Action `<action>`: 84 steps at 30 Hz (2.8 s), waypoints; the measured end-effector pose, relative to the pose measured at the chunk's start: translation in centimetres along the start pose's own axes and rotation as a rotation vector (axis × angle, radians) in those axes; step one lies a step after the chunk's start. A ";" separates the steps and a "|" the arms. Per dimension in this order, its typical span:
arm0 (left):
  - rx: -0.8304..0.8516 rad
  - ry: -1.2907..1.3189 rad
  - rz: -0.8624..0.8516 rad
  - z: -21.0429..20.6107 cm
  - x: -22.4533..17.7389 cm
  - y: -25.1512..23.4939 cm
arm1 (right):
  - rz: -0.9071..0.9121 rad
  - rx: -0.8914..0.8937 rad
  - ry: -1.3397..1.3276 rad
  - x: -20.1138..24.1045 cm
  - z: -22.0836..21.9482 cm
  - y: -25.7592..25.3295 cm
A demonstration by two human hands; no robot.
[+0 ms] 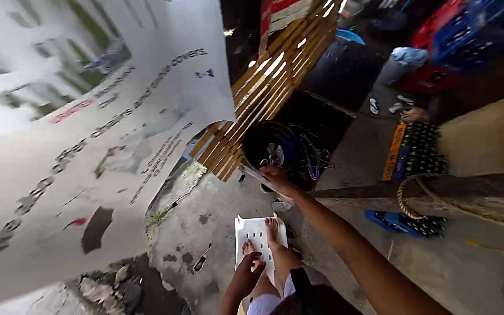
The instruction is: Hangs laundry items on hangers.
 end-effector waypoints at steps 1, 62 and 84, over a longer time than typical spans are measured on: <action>-0.012 -0.077 0.022 0.4 -0.2 -2.1 | -0.120 -0.215 -0.174 -4.4 3.0 -1.7; -0.549 -1.207 0.012 16.5 -45.4 6.0 | 0.172 -0.580 -0.589 0.9 8.2 13.9; -0.474 0.061 -0.684 15.0 -43.4 33.0 | 1.306 0.071 -0.346 21.2 11.6 36.4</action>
Point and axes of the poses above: each hand's wrist, its own y-axis away from the middle knuckle, its own z-axis out of the back of the hand, x = y × z, the point moved 10 cm from there along -y, towards the middle knuckle, and after that the axes turned 12 degrees about y, right-handed, at the moved point
